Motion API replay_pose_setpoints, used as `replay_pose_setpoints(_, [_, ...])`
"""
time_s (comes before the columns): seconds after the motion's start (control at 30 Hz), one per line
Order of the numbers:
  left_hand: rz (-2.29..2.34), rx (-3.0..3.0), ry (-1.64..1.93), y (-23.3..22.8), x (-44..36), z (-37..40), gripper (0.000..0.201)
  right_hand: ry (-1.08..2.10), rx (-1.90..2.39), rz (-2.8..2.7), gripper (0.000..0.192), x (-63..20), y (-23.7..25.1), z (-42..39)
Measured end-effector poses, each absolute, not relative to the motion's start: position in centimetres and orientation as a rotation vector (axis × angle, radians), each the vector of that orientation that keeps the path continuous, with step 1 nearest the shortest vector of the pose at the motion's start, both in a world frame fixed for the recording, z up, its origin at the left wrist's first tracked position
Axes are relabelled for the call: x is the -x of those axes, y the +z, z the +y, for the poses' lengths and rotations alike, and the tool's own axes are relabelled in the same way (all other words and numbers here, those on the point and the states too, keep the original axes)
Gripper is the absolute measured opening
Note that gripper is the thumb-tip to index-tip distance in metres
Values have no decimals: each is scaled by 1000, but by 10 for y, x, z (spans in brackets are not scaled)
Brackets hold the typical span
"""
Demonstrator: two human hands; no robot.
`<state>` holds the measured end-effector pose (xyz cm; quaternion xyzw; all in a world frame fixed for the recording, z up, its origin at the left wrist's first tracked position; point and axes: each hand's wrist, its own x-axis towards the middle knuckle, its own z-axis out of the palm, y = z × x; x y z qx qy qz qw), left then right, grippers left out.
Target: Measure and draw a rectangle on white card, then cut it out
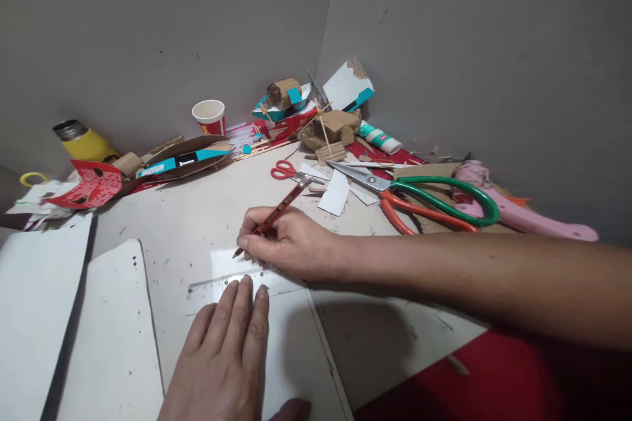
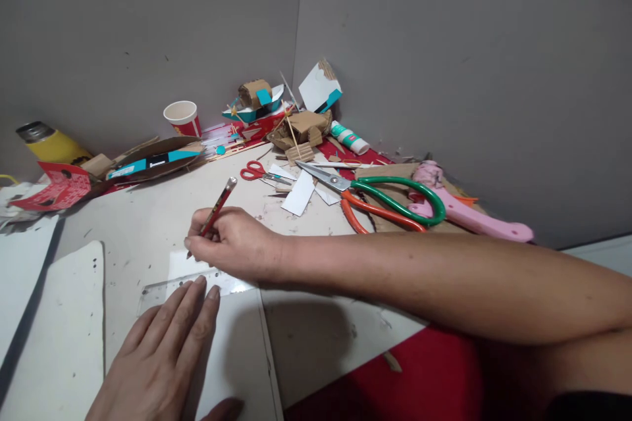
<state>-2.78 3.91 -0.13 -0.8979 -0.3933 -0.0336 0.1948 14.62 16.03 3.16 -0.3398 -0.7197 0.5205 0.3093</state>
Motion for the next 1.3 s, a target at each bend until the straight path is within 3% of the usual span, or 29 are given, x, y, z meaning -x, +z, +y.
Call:
replay_pose_setpoints(0.53, [-1082, 2530, -71, -8, 35, 41, 101, 1525, 990, -1698, 16, -169, 32, 164])
replay_pose_setpoints(1.3, [-993, 2499, -74, -3, 27, 45, 95, 1512, 802, -1996, 15, -134, 25, 161])
